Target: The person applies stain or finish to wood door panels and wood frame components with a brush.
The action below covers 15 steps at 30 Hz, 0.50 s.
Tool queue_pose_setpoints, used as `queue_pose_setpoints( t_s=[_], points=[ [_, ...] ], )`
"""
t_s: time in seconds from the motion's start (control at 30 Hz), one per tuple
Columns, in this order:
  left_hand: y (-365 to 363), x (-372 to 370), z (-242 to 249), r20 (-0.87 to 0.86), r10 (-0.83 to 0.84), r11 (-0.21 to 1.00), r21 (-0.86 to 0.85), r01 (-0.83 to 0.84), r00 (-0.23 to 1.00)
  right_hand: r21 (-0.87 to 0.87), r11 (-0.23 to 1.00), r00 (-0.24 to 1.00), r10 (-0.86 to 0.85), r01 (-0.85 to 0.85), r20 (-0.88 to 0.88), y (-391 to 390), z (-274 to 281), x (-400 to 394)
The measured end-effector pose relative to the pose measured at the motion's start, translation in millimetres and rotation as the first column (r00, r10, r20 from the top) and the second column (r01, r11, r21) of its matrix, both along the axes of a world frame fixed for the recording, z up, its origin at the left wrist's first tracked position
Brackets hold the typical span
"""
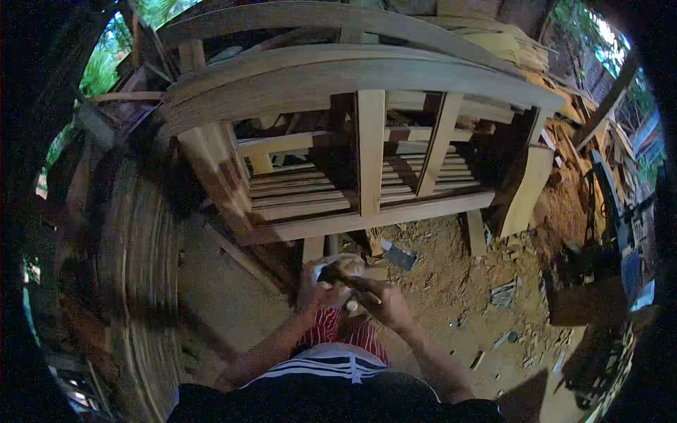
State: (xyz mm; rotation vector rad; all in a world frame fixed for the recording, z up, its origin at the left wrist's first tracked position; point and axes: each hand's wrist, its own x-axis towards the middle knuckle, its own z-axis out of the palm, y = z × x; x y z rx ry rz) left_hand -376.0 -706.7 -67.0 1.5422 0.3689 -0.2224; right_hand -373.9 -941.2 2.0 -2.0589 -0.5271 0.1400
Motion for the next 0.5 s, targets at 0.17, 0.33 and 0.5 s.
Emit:
queue_pose_setpoints(
  t_s=[0.17,0.33,0.5],
  points=[
    [1.6,17.9,5.7,-0.145,-0.009,0.463,-0.878,-0.124,0.989,0.351,0.922,0.982,0.187,-0.16,-0.042,-13.1,70.8,64.9],
    [36.2,14.7,-45.7,-0.344,0.226,0.763,-0.52,-0.385,0.911,0.238,0.967,0.991,-0.111,0.091,0.074,-30.8,62.9,189.1],
    [47.3,69.7,-116.5,-0.293,0.188,0.7,-0.63,-0.337,0.938,0.339,0.915,0.91,-0.317,0.219,0.269,25.9,58.9,355.6]
  ],
)
